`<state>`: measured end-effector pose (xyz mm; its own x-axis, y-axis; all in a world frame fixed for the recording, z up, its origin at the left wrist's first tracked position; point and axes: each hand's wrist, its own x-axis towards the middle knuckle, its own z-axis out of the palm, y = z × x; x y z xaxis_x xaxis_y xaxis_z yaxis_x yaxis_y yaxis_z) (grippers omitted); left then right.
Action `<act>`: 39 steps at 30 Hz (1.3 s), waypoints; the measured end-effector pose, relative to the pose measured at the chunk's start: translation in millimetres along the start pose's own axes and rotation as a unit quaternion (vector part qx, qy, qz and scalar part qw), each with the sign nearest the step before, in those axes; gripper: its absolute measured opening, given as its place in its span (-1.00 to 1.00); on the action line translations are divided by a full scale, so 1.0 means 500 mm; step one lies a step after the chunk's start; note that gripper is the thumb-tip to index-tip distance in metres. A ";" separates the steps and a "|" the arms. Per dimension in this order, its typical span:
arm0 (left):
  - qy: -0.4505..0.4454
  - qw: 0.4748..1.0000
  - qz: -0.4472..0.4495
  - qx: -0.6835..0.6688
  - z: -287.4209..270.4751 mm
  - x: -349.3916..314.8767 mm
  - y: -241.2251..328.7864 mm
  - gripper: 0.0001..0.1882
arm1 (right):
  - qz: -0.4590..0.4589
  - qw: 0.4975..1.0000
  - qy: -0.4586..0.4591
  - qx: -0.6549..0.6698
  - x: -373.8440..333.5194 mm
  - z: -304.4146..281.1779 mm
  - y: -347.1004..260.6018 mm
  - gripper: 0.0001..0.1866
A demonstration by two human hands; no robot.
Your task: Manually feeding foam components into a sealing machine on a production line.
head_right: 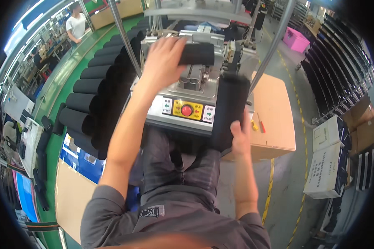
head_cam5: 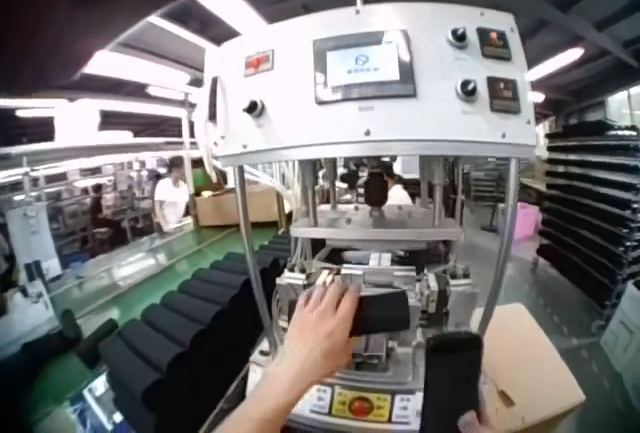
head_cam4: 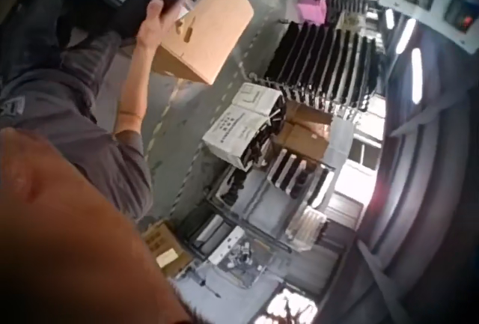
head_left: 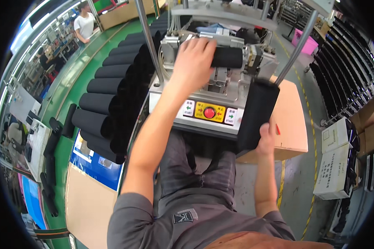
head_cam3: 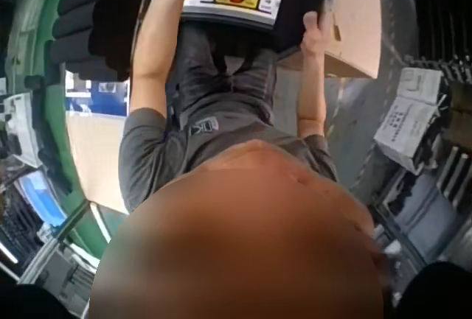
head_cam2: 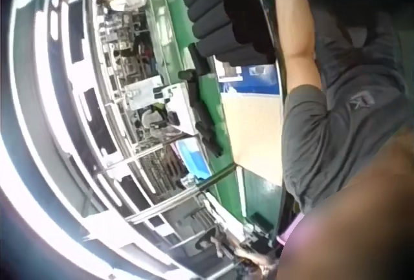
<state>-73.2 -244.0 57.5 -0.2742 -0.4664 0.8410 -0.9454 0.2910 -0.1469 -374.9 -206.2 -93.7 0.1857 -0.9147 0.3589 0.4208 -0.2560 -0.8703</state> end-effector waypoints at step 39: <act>-0.295 0.753 -0.258 -0.529 -0.034 -0.673 0.181 -0.19 | -0.031 0.605 -0.353 -0.713 0.702 0.242 0.023 -0.21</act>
<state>-63.1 -46.4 -230.1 -0.2443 -0.9442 0.2209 -0.3690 0.3012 0.8793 -197.4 -492.1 63.3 0.7536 -0.6569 0.0227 -0.6541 -0.7529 -0.0731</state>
